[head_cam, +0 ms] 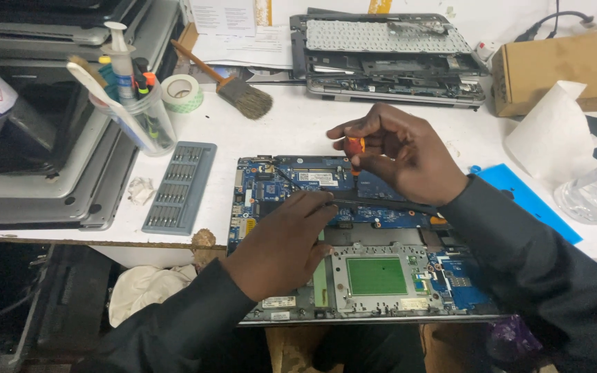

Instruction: The person uses a screwdriver to remove screws from the laptop motherboard and then detaches a black ribbon cable from the board. The person works on the disassembled laptop placed on a white workbench.

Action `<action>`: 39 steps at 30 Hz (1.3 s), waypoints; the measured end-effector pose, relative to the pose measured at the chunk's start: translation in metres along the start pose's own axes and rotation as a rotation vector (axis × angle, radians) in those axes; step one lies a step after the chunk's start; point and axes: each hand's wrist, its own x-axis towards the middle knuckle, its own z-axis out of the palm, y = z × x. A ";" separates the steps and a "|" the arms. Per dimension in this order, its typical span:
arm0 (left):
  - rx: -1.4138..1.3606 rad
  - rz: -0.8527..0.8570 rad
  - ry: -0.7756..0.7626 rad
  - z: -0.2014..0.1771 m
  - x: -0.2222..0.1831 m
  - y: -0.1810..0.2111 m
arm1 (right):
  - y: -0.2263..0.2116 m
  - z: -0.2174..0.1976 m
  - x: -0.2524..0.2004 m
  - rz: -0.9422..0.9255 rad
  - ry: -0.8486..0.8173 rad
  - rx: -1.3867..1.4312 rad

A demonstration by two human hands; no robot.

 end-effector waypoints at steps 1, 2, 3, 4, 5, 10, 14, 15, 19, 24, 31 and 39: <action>0.002 0.001 0.002 -0.002 0.000 0.000 | 0.002 0.003 0.000 -0.003 0.000 -0.002; -0.029 -0.014 0.000 -0.004 0.000 0.001 | 0.004 0.005 0.000 -0.106 0.079 -0.171; -0.063 -0.026 -0.003 -0.005 0.001 0.002 | 0.006 0.006 -0.002 -0.206 0.158 -0.342; -0.063 -0.023 -0.002 -0.003 0.001 0.000 | 0.009 0.005 -0.003 -0.207 0.158 -0.346; -0.084 -0.064 0.007 -0.001 0.001 -0.001 | 0.012 0.003 -0.005 -0.171 0.168 -0.275; -0.121 -0.087 -0.002 -0.002 -0.001 -0.001 | 0.013 -0.006 -0.005 0.005 0.123 0.060; -0.112 -0.048 0.003 -0.002 -0.001 -0.004 | 0.013 -0.006 -0.005 -0.083 0.209 -0.251; -0.117 -0.029 0.015 -0.002 -0.003 -0.005 | 0.012 -0.005 -0.004 -0.089 0.228 -0.267; -0.160 -0.061 -0.015 -0.003 -0.005 -0.006 | 0.011 -0.010 -0.002 -0.009 0.090 0.020; -0.229 -0.079 -0.041 -0.005 -0.007 -0.004 | 0.019 0.001 -0.003 -0.104 0.226 -0.118; -0.184 -0.079 -0.045 -0.002 -0.007 -0.006 | 0.017 0.003 -0.007 -0.014 0.217 -0.003; -0.223 -0.112 -0.097 -0.011 -0.005 -0.001 | 0.013 -0.003 -0.018 -0.018 0.221 0.015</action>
